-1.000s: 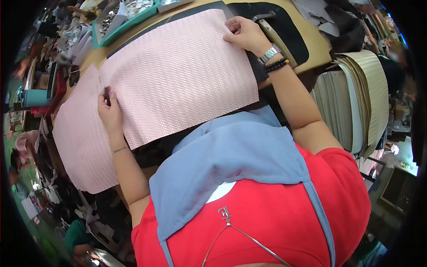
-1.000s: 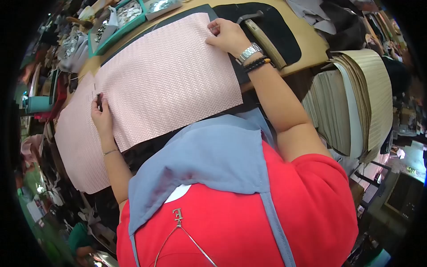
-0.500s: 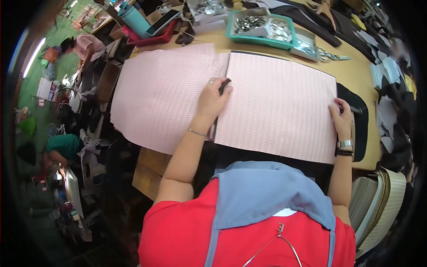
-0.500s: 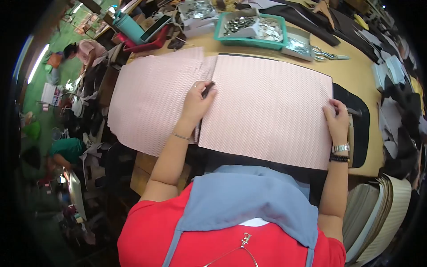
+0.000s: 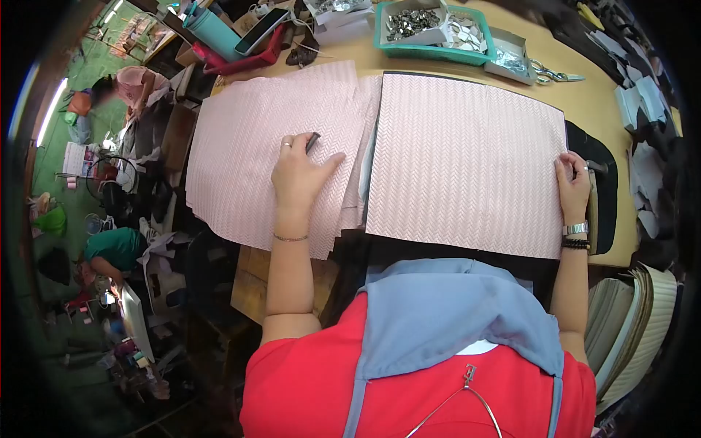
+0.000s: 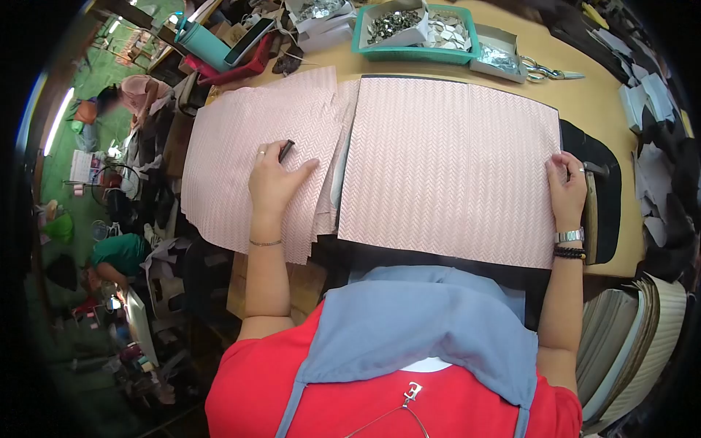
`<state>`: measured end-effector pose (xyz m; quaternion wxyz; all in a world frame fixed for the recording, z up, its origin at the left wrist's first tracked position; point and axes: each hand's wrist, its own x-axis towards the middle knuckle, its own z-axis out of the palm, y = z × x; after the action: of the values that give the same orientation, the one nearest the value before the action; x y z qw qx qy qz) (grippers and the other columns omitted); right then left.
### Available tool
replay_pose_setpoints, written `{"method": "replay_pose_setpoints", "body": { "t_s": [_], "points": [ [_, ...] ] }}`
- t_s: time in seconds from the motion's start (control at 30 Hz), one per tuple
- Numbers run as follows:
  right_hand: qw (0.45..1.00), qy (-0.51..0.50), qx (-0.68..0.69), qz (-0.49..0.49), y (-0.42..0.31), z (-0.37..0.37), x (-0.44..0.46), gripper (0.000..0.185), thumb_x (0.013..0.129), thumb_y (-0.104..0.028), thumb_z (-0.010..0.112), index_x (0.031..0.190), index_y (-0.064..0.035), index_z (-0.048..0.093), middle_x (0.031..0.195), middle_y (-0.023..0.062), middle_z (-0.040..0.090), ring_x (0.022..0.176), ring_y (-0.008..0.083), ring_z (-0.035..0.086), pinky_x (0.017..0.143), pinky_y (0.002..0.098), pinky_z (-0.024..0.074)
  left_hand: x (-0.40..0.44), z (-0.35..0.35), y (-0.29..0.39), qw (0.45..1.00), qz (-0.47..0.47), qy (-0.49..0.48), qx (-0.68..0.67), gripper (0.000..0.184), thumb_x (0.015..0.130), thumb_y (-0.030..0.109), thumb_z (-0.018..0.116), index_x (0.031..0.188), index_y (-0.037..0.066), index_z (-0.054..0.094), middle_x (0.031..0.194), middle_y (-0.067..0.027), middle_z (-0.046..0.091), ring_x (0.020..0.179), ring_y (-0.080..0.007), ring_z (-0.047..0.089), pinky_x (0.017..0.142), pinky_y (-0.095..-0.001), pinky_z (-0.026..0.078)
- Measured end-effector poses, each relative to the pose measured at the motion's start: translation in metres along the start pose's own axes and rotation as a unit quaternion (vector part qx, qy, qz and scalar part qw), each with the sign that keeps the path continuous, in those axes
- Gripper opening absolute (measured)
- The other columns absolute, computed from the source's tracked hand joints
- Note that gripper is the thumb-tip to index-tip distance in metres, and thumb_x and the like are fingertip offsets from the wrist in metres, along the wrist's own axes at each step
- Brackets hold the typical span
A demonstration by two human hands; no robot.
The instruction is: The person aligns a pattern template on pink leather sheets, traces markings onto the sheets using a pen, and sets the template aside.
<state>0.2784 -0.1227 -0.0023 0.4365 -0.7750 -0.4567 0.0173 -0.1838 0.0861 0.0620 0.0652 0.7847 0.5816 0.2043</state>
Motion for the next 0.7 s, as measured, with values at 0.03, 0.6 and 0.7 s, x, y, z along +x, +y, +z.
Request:
{"method": "replay_pose_setpoints", "body": {
  "t_s": [0.03, 0.6, 0.7],
  "points": [
    [1.0, -0.001, 0.0, 0.001, 0.0, 0.0, -0.001, 0.02, 0.086, -0.011, 0.069, 0.101, 0.002, 0.065, 0.112, 0.0128, 0.063, 0.105, 0.0231, 0.059, 0.096, 0.0321, 0.0434, -0.002, -0.003, 0.004, 1.0, 0.003, -0.008, 0.008, 0.062, 0.063, 0.042, 0.083, 0.11, 0.006, 0.062, 0.111, -0.0128, 0.058, 0.095, -0.0326, 0.063, 0.079, -0.0415, 0.053],
    [1.0, 0.001, 0.014, 0.011, 0.003, 0.001, 0.0, 0.02, 0.085, -0.011, 0.07, 0.1, 0.0015, 0.065, 0.113, 0.012, 0.063, 0.106, 0.0219, 0.059, 0.096, 0.0318, 0.0441, -0.019, 0.005, 0.016, 0.997, 0.067, -0.023, 0.009, 0.043, 0.07, 0.027, 0.072, 0.106, 0.007, 0.059, 0.109, -0.0134, 0.055, 0.089, -0.0344, 0.063, 0.074, -0.0438, 0.053],
    [1.0, 0.002, 0.012, 0.009, 0.003, 0.0, 0.0, 0.02, 0.085, -0.011, 0.07, 0.1, 0.0016, 0.065, 0.113, 0.0113, 0.063, 0.106, 0.0216, 0.059, 0.096, 0.0317, 0.0441, -0.016, 0.006, 0.014, 0.998, 0.059, -0.009, -0.038, 0.036, 0.072, 0.024, 0.071, 0.102, 0.005, 0.06, 0.1, -0.0134, 0.058, 0.086, -0.0326, 0.063, 0.071, -0.0425, 0.052]
  ]
}}
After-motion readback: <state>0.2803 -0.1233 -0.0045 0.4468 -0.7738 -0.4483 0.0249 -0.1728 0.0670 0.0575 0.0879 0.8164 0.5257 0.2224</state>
